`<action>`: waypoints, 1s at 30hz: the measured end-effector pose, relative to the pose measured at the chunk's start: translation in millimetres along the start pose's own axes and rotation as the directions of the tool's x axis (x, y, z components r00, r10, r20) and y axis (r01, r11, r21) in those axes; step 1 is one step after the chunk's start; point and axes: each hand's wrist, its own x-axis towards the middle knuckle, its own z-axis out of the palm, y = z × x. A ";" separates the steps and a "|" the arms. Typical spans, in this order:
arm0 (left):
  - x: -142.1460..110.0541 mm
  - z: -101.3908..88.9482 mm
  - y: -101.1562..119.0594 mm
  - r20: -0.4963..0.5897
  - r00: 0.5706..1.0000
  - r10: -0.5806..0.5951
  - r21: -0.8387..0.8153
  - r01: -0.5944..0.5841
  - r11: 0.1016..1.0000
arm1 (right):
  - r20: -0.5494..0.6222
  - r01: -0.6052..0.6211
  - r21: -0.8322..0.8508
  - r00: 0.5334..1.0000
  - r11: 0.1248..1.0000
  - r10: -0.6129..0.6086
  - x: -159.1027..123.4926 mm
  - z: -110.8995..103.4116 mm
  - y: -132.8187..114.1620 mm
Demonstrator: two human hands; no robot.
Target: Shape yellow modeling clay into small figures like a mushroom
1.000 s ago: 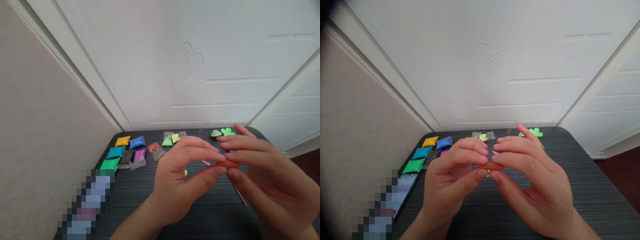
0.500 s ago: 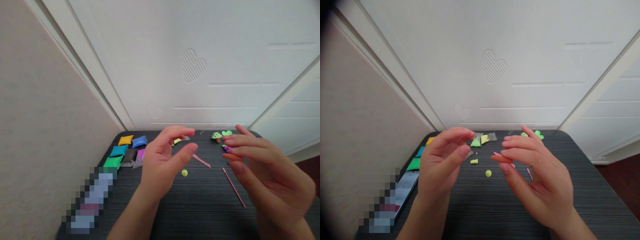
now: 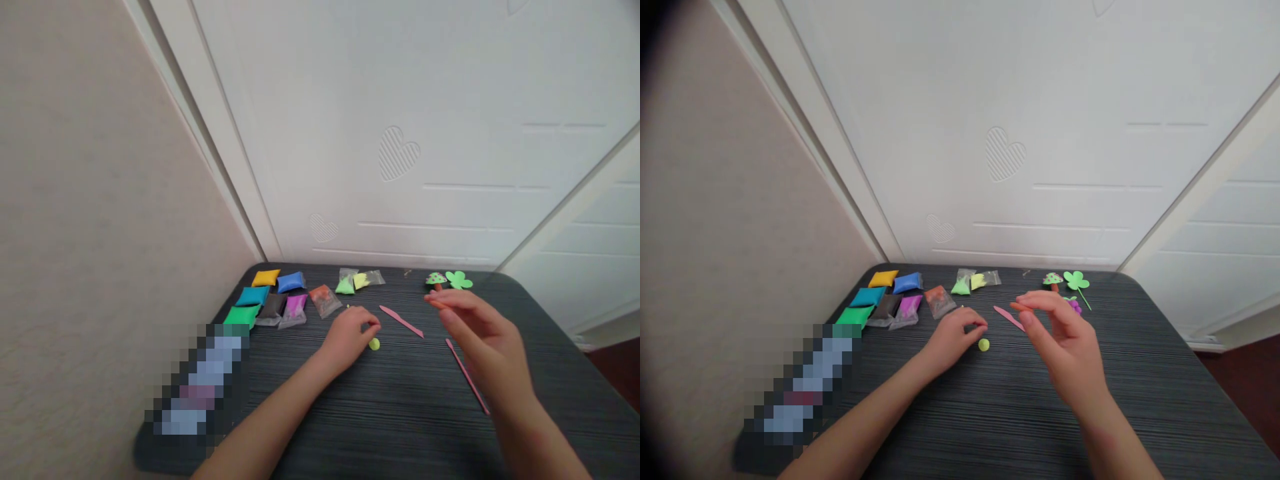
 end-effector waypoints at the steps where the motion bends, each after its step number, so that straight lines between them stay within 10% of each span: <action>1: -6.6 4.5 -9.2 0.010 1.000 -0.006 0.000 0.006 1.000 | 0.008 -0.115 0.113 0.993 0.987 0.114 0.4 7.7 11.1; 8: -29.3 17.8 -34.9 0.019 0.999 0.036 0.007 -0.036 0.999 | 0.097 -0.480 0.425 0.867 0.768 0.488 -12.7 61.9 75.1; 22: -25.0 29.0 -50.2 0.023 0.976 0.217 0.011 -0.217 0.976 | 0.219 -0.691 0.498 0.685 0.524 0.695 -25.9 60.6 100.8; 28: -25.2 26.0 -49.5 0.094 0.977 0.190 -0.049 -0.186 0.981 | 0.312 -0.713 0.396 0.698 0.579 0.645 -23.4 36.7 128.3; 30: -24.8 26.3 -50.0 0.099 0.973 0.208 -0.111 -0.197 0.974 | 0.278 -0.620 0.335 0.784 0.709 0.555 -22.9 33.1 136.0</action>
